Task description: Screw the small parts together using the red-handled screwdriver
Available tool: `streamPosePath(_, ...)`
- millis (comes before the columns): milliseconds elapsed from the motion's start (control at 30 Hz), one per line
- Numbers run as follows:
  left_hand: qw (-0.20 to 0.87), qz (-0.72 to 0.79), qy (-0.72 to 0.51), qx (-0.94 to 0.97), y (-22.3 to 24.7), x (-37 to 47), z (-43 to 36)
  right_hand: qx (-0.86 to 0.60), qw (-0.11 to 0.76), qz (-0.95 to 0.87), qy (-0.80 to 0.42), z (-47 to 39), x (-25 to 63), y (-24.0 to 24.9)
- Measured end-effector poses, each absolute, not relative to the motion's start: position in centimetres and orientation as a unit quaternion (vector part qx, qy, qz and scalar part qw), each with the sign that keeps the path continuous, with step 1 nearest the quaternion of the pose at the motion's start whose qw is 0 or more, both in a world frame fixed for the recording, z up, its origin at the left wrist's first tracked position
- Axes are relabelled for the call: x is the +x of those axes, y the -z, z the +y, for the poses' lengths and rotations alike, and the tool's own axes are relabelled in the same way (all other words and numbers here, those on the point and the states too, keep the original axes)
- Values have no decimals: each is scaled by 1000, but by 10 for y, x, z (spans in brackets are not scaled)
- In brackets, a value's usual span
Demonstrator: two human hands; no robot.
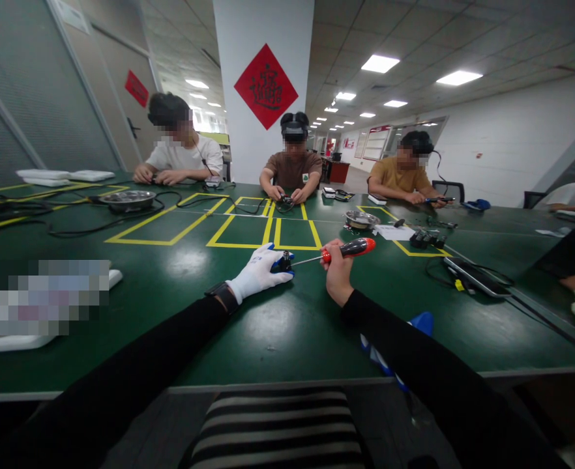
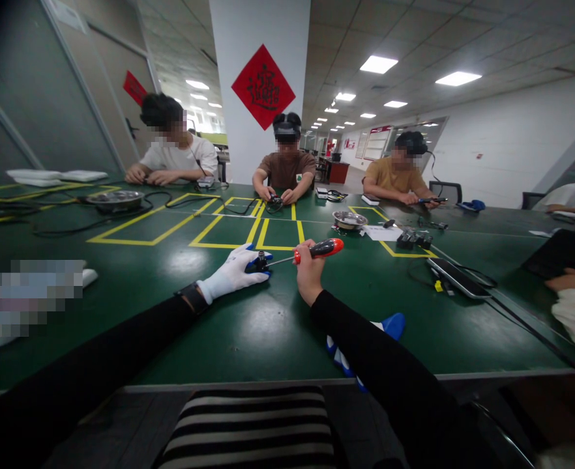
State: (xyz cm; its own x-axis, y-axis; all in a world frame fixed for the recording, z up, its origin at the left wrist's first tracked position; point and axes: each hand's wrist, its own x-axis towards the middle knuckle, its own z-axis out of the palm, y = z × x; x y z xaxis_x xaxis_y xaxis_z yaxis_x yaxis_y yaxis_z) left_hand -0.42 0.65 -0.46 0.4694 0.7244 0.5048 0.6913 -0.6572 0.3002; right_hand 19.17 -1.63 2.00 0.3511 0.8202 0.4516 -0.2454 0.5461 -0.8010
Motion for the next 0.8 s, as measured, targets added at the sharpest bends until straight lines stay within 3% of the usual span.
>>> streamPosePath(800,32,405,-319,856,6,-5,8,-324,757,-446,-351,-14,192,-20)
